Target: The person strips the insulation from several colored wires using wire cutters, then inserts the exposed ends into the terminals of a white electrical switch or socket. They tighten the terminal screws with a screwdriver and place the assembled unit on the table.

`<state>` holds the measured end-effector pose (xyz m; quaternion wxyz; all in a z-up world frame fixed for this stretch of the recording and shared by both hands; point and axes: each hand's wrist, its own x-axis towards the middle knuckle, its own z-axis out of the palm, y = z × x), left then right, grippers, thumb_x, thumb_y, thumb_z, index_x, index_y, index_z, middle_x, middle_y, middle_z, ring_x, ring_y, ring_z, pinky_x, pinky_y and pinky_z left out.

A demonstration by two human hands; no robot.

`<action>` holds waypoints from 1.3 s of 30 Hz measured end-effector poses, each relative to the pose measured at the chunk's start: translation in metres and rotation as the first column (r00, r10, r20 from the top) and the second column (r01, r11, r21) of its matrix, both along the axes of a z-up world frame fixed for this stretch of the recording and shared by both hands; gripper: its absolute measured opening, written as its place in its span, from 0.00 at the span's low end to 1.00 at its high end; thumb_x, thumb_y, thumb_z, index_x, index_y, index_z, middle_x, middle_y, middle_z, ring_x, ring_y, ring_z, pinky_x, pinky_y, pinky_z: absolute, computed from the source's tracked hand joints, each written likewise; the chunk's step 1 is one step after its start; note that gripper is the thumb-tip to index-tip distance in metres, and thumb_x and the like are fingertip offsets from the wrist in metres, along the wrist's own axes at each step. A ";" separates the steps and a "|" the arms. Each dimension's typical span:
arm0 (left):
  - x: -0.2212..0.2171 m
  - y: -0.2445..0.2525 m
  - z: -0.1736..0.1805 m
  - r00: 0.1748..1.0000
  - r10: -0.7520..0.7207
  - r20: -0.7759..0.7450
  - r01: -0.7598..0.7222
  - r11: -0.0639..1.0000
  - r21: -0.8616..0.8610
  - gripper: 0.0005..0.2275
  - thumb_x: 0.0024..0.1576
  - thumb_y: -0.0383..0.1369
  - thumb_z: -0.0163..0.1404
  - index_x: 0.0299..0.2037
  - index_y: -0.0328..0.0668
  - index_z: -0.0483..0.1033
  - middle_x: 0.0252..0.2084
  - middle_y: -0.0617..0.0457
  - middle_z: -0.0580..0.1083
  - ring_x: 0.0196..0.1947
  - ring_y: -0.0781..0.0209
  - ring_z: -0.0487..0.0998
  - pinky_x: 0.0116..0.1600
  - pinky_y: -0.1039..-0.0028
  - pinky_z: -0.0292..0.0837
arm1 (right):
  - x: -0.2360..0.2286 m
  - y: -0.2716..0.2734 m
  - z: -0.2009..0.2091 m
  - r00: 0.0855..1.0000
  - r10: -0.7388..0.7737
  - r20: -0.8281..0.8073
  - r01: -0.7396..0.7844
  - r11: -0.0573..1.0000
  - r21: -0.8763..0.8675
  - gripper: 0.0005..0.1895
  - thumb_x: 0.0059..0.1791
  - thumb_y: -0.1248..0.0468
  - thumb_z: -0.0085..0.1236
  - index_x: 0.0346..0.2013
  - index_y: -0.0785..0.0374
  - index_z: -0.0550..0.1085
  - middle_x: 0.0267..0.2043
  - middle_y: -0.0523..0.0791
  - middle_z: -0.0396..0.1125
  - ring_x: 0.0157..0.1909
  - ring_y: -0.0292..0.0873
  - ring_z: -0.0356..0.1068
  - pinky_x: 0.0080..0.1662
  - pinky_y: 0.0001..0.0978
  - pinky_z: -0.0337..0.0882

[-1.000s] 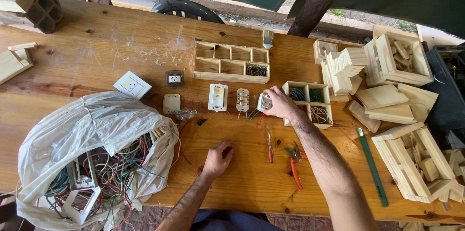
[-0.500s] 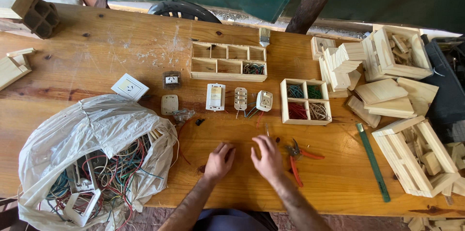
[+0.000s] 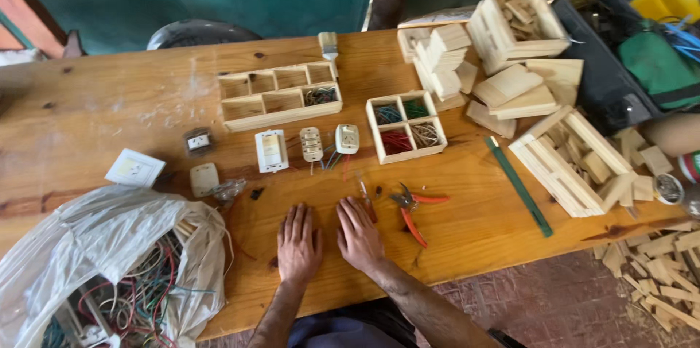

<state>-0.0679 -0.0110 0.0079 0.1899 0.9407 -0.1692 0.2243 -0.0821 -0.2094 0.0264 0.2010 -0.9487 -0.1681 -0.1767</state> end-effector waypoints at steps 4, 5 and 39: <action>0.002 -0.001 -0.003 0.999 0.033 0.015 -0.033 0.999 0.006 0.27 0.68 0.43 0.53 0.77 0.44 0.74 0.81 0.47 0.72 0.81 0.47 0.71 0.81 0.51 0.65 | 0.002 -0.001 -0.003 1.000 -0.002 -0.001 0.002 1.000 0.020 0.35 0.56 0.63 0.58 0.77 0.74 0.69 0.82 0.58 0.63 0.86 0.61 0.58 0.84 0.55 0.57; -0.001 0.001 -0.003 0.999 0.037 0.020 -0.038 0.999 0.006 0.27 0.68 0.43 0.53 0.77 0.43 0.75 0.80 0.47 0.73 0.81 0.48 0.71 0.81 0.51 0.66 | -0.002 0.002 -0.005 1.000 -0.004 0.003 0.003 1.000 0.021 0.34 0.57 0.63 0.58 0.77 0.73 0.69 0.82 0.59 0.64 0.85 0.61 0.58 0.83 0.56 0.58; 0.001 0.014 -0.025 0.995 -0.033 0.093 0.062 0.942 -0.331 0.02 0.66 0.29 0.60 0.42 0.42 0.82 0.60 0.49 0.84 0.66 0.46 0.81 0.65 0.52 0.74 | -0.004 -0.001 -0.004 0.996 0.036 0.077 -0.042 0.997 0.069 0.20 0.55 0.66 0.60 0.62 0.68 0.76 0.66 0.53 0.70 0.72 0.59 0.68 0.74 0.55 0.70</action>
